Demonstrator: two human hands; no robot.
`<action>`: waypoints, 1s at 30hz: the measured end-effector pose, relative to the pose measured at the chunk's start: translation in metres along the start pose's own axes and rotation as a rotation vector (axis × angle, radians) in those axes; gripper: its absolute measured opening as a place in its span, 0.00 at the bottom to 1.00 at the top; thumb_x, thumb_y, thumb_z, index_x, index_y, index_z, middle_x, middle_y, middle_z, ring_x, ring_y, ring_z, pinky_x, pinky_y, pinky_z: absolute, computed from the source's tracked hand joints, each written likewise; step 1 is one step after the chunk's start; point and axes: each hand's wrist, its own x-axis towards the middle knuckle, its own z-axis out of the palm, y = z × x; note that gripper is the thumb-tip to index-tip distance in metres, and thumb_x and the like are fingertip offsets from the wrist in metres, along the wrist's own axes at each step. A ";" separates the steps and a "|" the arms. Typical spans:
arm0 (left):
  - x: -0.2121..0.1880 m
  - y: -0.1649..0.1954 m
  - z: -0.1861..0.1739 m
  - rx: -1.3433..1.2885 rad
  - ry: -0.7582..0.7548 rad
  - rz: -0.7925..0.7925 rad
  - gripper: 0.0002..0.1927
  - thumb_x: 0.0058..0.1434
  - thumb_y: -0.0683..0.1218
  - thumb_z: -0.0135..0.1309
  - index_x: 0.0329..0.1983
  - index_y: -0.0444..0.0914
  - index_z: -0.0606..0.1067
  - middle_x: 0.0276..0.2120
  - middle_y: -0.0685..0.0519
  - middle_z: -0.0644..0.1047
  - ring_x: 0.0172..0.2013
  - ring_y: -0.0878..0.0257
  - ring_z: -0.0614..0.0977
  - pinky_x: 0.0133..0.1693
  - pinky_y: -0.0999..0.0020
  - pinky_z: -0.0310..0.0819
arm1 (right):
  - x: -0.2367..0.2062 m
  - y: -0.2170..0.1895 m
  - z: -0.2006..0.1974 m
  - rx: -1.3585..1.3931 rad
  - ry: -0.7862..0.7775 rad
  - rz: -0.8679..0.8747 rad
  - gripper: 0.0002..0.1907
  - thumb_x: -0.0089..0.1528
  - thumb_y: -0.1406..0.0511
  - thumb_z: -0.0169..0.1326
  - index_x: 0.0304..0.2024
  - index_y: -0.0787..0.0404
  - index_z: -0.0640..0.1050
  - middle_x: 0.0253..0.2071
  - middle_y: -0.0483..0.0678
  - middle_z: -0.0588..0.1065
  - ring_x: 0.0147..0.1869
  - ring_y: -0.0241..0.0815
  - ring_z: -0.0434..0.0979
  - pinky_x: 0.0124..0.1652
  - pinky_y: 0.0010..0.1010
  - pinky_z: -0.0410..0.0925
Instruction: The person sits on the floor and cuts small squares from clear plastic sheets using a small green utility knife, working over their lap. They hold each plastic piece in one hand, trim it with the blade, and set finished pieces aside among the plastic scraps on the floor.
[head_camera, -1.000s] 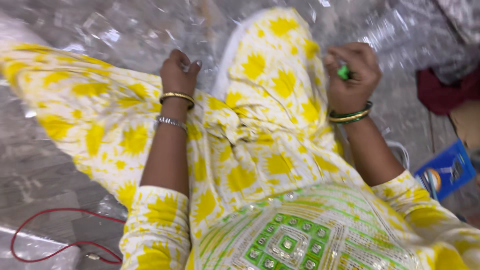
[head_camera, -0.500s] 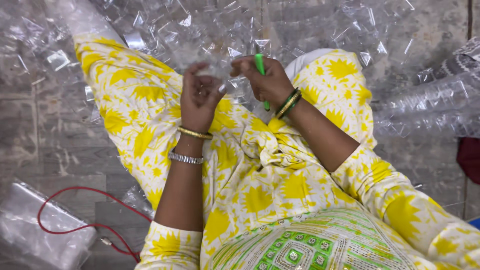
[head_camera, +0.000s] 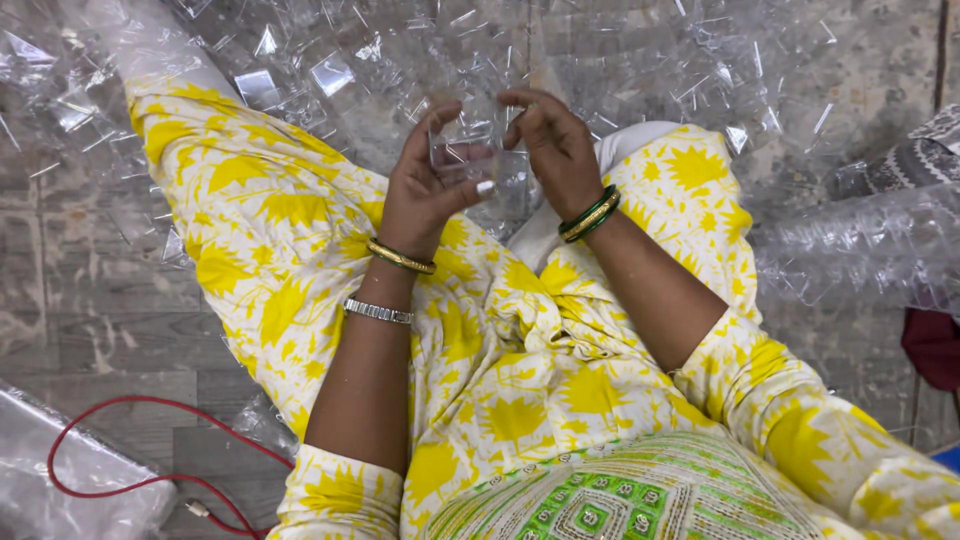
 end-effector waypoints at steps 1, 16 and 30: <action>0.000 0.000 -0.001 -0.030 0.011 -0.030 0.43 0.58 0.33 0.63 0.75 0.38 0.57 0.58 0.49 0.74 0.56 0.56 0.80 0.52 0.59 0.83 | 0.001 -0.001 -0.003 0.043 0.008 0.092 0.25 0.74 0.49 0.42 0.58 0.59 0.77 0.33 0.41 0.76 0.29 0.23 0.64 0.30 0.17 0.58; 0.001 0.003 -0.011 -0.129 -0.022 -0.154 0.37 0.64 0.38 0.59 0.75 0.33 0.59 0.51 0.39 0.80 0.44 0.52 0.86 0.48 0.60 0.84 | 0.003 -0.004 -0.006 -0.344 0.062 0.023 0.23 0.74 0.52 0.48 0.36 0.63 0.79 0.21 0.37 0.64 0.27 0.26 0.61 0.29 0.24 0.58; 0.005 -0.008 -0.020 0.062 0.136 -0.050 0.34 0.63 0.35 0.60 0.71 0.33 0.63 0.48 0.43 0.82 0.43 0.55 0.87 0.46 0.61 0.85 | -0.001 -0.013 -0.022 -0.232 -0.171 -0.116 0.14 0.71 0.58 0.56 0.44 0.63 0.81 0.29 0.40 0.73 0.33 0.26 0.67 0.34 0.23 0.62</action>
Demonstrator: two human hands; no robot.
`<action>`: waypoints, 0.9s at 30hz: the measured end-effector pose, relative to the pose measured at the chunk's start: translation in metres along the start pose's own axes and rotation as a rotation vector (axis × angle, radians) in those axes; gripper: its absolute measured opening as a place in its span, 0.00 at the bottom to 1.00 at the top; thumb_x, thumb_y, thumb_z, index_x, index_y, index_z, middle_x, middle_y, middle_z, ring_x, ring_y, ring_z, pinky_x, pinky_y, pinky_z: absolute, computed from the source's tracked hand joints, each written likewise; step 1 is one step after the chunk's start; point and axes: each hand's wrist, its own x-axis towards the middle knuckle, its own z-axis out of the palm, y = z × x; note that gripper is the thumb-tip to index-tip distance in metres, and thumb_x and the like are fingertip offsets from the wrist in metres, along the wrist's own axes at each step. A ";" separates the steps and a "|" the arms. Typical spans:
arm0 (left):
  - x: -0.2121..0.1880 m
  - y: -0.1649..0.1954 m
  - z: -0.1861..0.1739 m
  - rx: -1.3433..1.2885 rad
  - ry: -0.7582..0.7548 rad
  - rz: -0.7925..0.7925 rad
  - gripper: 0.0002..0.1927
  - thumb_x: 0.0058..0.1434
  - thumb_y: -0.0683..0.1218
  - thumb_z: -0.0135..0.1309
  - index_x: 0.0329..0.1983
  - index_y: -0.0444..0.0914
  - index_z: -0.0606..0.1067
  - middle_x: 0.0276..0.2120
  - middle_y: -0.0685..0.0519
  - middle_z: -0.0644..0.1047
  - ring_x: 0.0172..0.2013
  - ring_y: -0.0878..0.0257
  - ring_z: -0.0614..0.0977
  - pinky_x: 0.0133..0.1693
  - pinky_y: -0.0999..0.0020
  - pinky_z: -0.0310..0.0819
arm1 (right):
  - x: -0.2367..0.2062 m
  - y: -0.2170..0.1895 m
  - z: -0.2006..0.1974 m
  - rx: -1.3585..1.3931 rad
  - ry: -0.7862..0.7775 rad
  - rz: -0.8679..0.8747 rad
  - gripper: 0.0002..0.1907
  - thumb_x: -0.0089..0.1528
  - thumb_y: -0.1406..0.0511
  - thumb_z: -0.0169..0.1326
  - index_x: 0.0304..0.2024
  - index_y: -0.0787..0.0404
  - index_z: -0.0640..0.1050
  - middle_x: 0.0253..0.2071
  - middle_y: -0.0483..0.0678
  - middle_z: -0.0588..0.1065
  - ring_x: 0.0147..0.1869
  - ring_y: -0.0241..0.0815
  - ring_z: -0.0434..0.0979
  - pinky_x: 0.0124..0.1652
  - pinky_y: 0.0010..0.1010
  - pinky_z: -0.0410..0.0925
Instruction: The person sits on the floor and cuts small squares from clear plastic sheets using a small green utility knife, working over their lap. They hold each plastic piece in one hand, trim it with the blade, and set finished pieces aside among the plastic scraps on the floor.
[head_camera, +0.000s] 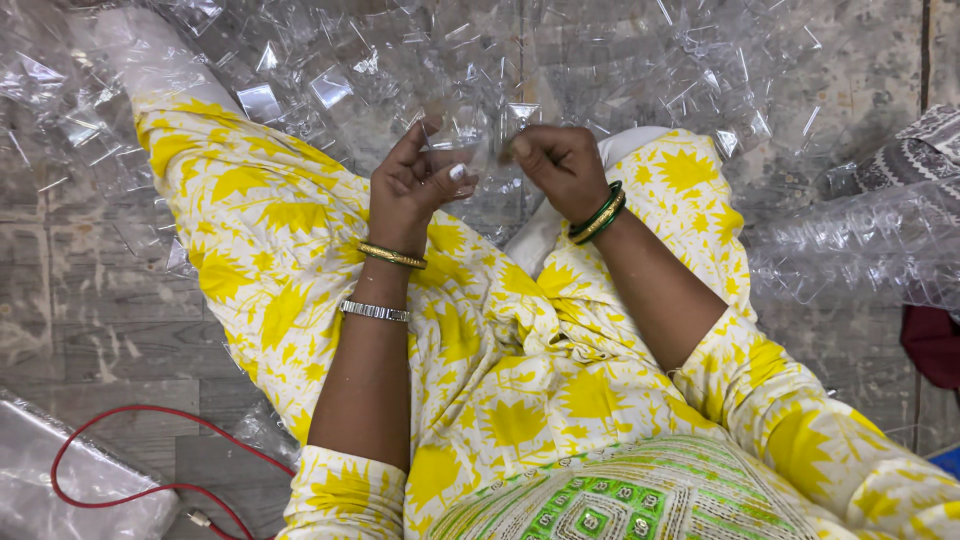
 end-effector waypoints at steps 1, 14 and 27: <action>0.001 -0.001 0.000 -0.031 0.001 -0.046 0.33 0.63 0.36 0.60 0.71 0.34 0.64 0.47 0.43 0.82 0.42 0.54 0.87 0.44 0.61 0.85 | -0.001 -0.001 0.001 -0.010 0.052 -0.017 0.14 0.69 0.59 0.58 0.49 0.64 0.80 0.30 0.39 0.70 0.33 0.26 0.65 0.35 0.22 0.61; -0.001 0.010 0.014 -0.254 -0.080 -0.223 0.28 0.68 0.62 0.51 0.57 0.35 0.68 0.41 0.42 0.83 0.39 0.51 0.87 0.40 0.55 0.87 | 0.000 0.006 0.018 0.381 0.002 0.038 0.07 0.72 0.65 0.57 0.49 0.62 0.79 0.43 0.41 0.77 0.43 0.29 0.76 0.45 0.23 0.72; 0.001 0.000 0.007 -0.181 -0.071 -0.078 0.30 0.65 0.47 0.63 0.67 0.33 0.68 0.47 0.48 0.81 0.43 0.60 0.84 0.46 0.61 0.83 | 0.005 -0.002 0.018 -0.239 0.147 0.076 0.27 0.76 0.50 0.45 0.34 0.63 0.80 0.25 0.40 0.74 0.30 0.30 0.72 0.33 0.26 0.66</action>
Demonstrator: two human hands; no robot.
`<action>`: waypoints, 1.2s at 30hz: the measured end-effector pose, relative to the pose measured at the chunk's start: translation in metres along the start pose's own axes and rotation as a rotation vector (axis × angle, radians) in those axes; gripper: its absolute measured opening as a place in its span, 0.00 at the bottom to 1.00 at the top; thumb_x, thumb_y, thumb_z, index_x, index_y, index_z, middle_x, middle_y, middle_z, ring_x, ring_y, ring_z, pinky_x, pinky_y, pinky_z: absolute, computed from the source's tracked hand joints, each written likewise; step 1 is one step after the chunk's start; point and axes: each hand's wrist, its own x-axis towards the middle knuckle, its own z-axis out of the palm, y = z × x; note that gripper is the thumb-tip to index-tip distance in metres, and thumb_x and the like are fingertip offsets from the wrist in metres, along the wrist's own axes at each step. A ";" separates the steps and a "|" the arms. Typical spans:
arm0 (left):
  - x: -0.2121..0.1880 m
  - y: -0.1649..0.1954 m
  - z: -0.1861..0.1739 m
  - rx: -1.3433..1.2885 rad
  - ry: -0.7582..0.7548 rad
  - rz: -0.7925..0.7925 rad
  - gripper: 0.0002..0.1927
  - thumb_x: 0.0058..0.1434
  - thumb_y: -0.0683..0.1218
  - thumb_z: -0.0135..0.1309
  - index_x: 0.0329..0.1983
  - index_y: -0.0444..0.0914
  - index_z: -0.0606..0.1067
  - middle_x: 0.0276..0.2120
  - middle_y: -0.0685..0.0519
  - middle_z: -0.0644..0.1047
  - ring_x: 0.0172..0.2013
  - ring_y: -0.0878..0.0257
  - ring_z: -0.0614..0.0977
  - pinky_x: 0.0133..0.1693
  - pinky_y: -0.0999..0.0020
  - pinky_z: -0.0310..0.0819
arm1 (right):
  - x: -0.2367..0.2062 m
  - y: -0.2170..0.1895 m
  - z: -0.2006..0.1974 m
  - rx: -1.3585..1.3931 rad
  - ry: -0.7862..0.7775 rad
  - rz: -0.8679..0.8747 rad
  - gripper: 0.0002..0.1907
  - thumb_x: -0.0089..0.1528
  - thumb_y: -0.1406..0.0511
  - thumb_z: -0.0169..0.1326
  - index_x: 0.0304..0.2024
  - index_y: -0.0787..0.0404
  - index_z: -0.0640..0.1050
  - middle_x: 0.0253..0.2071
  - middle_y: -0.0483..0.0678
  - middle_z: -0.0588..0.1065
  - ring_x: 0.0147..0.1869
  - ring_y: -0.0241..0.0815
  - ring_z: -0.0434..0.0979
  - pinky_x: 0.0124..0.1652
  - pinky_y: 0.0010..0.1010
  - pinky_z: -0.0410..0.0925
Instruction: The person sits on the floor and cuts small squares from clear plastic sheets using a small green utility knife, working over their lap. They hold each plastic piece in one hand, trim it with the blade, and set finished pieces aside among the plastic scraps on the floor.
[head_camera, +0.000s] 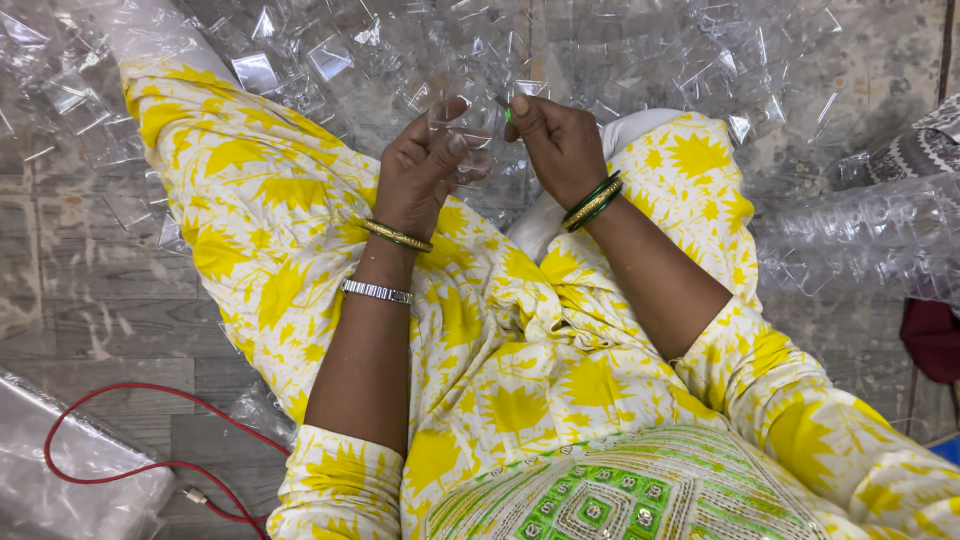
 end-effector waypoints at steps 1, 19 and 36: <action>0.000 -0.001 -0.001 0.043 0.027 0.005 0.30 0.65 0.46 0.63 0.67 0.33 0.68 0.47 0.48 0.81 0.44 0.61 0.84 0.46 0.62 0.83 | -0.001 -0.001 -0.001 -0.048 0.000 0.005 0.27 0.75 0.51 0.45 0.33 0.63 0.80 0.25 0.40 0.74 0.29 0.30 0.72 0.32 0.27 0.65; -0.002 0.004 0.001 -0.026 0.121 -0.078 0.29 0.68 0.55 0.56 0.64 0.31 0.70 0.50 0.48 0.80 0.46 0.56 0.83 0.47 0.63 0.80 | -0.009 0.005 -0.004 0.519 -0.149 -0.094 0.01 0.70 0.71 0.59 0.43 0.65 0.81 0.40 0.45 0.77 0.43 0.32 0.74 0.44 0.26 0.68; -0.004 0.007 0.001 -0.069 -0.052 0.031 0.30 0.64 0.43 0.63 0.66 0.31 0.68 0.42 0.49 0.80 0.41 0.59 0.84 0.42 0.63 0.84 | -0.005 0.004 -0.003 0.023 0.031 0.071 0.27 0.73 0.50 0.49 0.35 0.65 0.82 0.26 0.43 0.78 0.30 0.28 0.71 0.32 0.25 0.65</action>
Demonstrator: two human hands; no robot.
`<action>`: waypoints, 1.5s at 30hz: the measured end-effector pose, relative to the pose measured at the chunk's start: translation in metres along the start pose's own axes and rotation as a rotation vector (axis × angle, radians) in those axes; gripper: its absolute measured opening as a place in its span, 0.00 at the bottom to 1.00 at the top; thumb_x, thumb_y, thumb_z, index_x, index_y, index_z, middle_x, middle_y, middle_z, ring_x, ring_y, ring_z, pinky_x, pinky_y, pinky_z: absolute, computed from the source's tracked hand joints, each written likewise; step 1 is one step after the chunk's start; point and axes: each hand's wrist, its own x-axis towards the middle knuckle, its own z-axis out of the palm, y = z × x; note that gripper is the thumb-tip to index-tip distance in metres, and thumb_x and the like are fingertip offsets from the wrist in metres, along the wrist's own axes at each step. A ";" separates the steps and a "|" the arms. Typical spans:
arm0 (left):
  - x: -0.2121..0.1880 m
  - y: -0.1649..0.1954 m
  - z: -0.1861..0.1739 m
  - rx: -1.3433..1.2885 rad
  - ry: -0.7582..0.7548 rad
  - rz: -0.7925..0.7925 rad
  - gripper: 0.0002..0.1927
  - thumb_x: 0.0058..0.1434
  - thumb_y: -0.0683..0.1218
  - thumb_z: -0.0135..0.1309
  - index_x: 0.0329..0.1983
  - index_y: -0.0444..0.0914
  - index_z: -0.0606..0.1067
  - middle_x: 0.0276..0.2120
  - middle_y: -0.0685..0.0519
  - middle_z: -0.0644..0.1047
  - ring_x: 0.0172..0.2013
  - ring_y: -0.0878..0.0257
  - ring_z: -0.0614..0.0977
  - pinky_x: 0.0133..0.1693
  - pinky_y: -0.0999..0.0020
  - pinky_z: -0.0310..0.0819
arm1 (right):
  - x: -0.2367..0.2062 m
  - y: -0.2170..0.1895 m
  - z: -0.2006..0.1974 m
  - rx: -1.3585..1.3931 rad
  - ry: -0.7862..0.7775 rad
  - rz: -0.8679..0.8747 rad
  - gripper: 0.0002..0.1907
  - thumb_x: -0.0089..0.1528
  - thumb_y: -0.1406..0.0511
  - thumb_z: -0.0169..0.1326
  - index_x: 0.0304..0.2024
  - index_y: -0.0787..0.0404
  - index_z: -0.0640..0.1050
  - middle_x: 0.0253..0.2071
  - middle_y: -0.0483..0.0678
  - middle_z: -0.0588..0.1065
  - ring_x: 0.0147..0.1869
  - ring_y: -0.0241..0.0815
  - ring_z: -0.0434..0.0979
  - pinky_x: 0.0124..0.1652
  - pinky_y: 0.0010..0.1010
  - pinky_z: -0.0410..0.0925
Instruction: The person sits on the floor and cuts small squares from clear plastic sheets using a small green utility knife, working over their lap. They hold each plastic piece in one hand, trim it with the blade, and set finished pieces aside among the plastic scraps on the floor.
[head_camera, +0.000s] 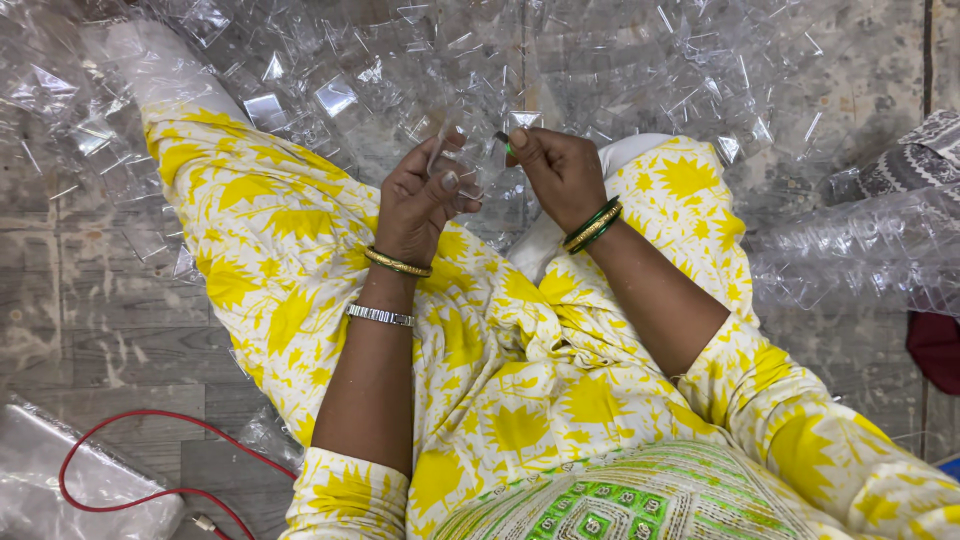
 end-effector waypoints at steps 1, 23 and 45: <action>0.000 0.000 0.000 0.019 0.003 0.011 0.30 0.64 0.43 0.63 0.67 0.31 0.67 0.42 0.50 0.79 0.41 0.59 0.84 0.43 0.63 0.84 | 0.000 -0.001 0.000 -0.011 0.002 0.006 0.27 0.73 0.50 0.49 0.35 0.65 0.82 0.26 0.44 0.78 0.30 0.28 0.71 0.32 0.26 0.66; 0.007 -0.012 -0.004 0.301 0.152 0.183 0.29 0.63 0.39 0.64 0.66 0.32 0.69 0.43 0.53 0.78 0.40 0.66 0.81 0.40 0.68 0.83 | -0.012 -0.018 -0.004 0.251 0.069 -0.285 0.16 0.65 0.62 0.61 0.48 0.68 0.76 0.38 0.43 0.72 0.41 0.32 0.71 0.42 0.25 0.68; -0.002 -0.002 -0.016 0.465 0.195 -0.082 0.11 0.67 0.41 0.63 0.30 0.37 0.73 0.23 0.48 0.78 0.20 0.64 0.78 0.20 0.72 0.70 | -0.038 -0.027 -0.027 0.739 -0.090 0.373 0.14 0.65 0.70 0.59 0.52 0.68 0.78 0.39 0.54 0.83 0.17 0.26 0.63 0.18 0.21 0.56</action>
